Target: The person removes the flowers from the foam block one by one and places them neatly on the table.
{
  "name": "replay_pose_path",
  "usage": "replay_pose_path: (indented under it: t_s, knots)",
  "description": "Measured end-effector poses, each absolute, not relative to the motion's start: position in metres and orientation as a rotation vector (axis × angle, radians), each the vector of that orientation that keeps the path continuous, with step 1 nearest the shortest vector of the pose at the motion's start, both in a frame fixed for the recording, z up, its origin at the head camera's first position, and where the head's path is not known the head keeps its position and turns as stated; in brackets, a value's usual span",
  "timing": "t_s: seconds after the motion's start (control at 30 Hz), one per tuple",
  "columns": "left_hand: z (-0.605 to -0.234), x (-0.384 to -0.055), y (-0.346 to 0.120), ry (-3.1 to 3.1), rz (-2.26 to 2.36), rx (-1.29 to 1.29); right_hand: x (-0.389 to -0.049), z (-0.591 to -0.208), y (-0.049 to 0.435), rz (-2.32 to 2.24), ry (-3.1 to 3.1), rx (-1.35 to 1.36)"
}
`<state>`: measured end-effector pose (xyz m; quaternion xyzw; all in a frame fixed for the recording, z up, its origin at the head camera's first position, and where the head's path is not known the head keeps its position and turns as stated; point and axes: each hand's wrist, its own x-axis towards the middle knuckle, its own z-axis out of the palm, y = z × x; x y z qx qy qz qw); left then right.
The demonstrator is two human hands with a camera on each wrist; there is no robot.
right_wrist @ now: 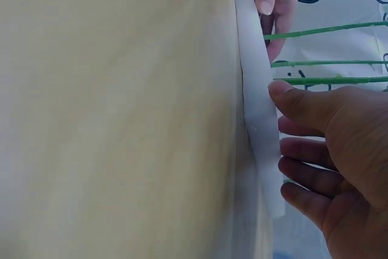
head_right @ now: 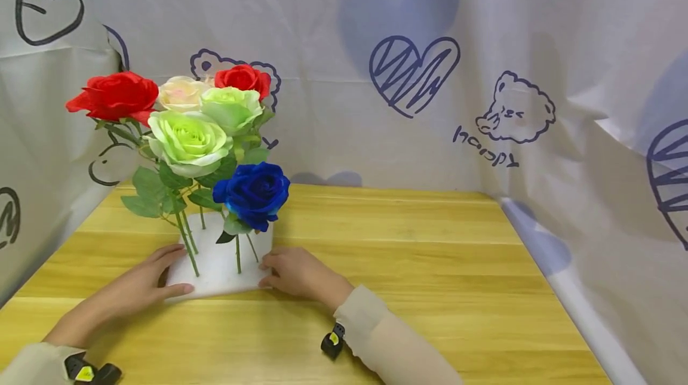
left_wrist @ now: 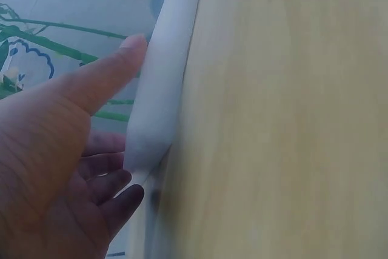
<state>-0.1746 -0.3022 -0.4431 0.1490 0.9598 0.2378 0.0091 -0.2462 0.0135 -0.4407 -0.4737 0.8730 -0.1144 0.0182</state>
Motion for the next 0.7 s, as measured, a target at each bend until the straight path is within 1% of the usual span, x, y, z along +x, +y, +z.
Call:
replay_pose_path:
  t_s: [0.4, 0.7]
  knots:
    - [-0.445, -0.188, -0.293, 2.981, 0.749, 0.556, -0.228, -0.440, 0.033, -0.443, 2.762, -1.453]
    - [-0.444, -0.194, -0.283, 2.972, 0.710, 0.639, -0.224, -0.438, 0.047, -0.548, 2.751, -1.535]
